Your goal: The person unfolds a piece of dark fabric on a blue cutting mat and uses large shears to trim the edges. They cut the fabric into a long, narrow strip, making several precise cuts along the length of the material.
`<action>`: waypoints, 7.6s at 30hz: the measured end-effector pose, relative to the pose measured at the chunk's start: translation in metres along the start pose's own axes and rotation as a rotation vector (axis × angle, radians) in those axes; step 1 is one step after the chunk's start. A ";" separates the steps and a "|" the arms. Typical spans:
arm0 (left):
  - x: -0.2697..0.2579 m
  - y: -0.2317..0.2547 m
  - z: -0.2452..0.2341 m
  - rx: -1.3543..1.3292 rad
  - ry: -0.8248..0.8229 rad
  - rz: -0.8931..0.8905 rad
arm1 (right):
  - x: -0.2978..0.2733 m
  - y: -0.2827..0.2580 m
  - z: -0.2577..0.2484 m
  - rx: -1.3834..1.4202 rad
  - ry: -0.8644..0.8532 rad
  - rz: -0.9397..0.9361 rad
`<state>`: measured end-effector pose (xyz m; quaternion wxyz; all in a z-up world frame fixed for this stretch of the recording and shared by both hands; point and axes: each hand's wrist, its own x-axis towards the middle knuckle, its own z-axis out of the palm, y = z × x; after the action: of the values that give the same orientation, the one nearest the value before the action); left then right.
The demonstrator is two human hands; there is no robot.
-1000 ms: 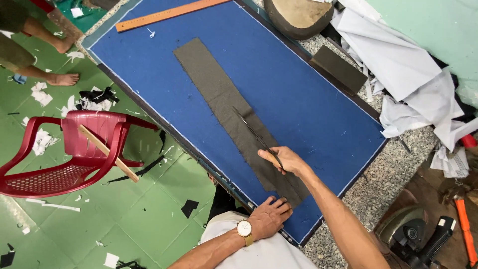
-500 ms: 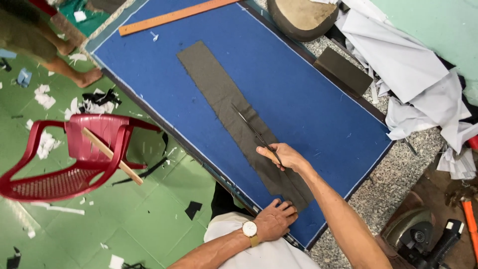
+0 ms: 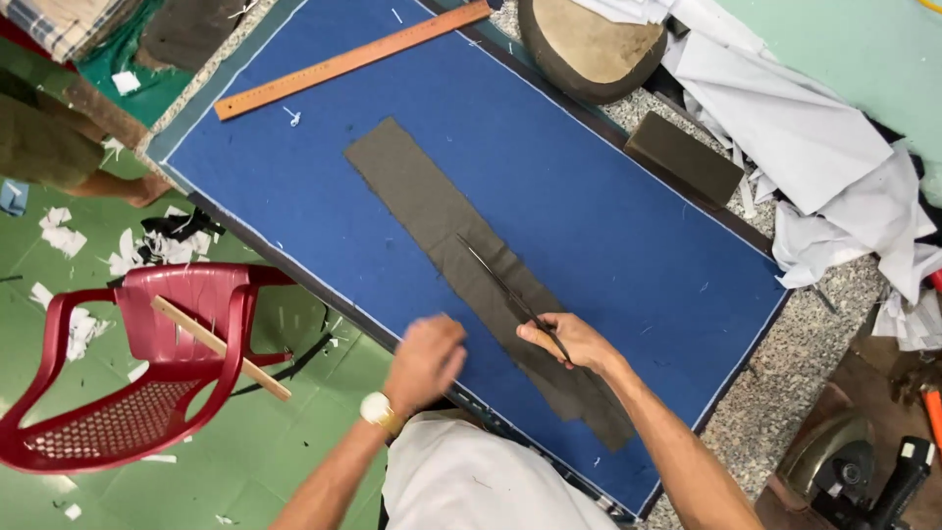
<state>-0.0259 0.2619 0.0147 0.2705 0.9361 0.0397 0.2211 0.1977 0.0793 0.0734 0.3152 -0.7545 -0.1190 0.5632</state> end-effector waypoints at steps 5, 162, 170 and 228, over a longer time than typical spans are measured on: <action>0.034 -0.088 -0.037 0.224 -0.067 -0.065 | 0.015 -0.017 0.006 -0.035 0.001 -0.006; 0.071 -0.099 -0.015 0.207 -0.164 -0.092 | 0.167 -0.235 0.065 -0.024 -0.053 -0.021; 0.106 -0.150 -0.026 0.225 -0.043 -0.184 | 0.092 -0.053 0.011 0.198 0.319 -0.252; -0.039 0.150 0.071 -0.185 -0.121 -0.465 | -0.186 0.346 -0.019 1.006 0.493 -0.256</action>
<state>-0.0372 0.0920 0.0242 0.4006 0.8846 0.2171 0.0993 0.0915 -0.2941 0.0097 0.7195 -0.6002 0.1502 0.3155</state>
